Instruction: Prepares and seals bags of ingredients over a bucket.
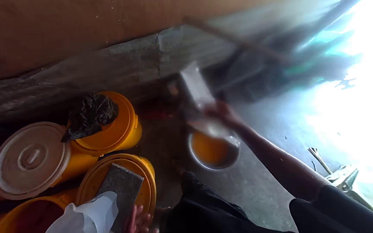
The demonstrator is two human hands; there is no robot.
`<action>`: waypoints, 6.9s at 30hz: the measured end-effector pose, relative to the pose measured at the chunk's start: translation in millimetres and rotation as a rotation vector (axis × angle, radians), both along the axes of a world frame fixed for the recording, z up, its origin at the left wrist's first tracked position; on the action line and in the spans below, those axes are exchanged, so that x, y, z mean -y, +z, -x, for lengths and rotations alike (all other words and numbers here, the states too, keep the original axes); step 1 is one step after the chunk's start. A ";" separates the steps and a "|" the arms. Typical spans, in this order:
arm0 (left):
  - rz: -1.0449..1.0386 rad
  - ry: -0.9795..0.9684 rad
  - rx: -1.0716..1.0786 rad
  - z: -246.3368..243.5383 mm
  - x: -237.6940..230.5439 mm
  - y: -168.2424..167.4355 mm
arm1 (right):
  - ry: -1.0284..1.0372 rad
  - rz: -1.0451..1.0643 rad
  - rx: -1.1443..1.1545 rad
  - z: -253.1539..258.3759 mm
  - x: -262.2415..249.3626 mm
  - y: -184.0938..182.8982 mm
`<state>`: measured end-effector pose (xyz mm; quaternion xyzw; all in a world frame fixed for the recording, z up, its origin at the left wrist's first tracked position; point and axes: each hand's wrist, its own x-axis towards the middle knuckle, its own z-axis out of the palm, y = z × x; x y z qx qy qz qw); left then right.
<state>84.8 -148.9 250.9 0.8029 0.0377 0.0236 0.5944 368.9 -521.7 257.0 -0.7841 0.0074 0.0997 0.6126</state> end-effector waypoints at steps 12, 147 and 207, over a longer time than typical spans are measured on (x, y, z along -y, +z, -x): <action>-0.140 0.014 -0.038 -65.7 29.7 25.8 | -0.074 0.045 -0.297 -52.2 19.8 -100.5; 0.274 0.462 -0.510 49.6 -211.5 58.0 | 1.560 0.263 0.593 163.4 -482.4 -19.0; 0.092 0.987 -0.927 134.5 -119.7 -214.4 | 0.335 -0.330 -0.764 205.8 -267.5 -66.1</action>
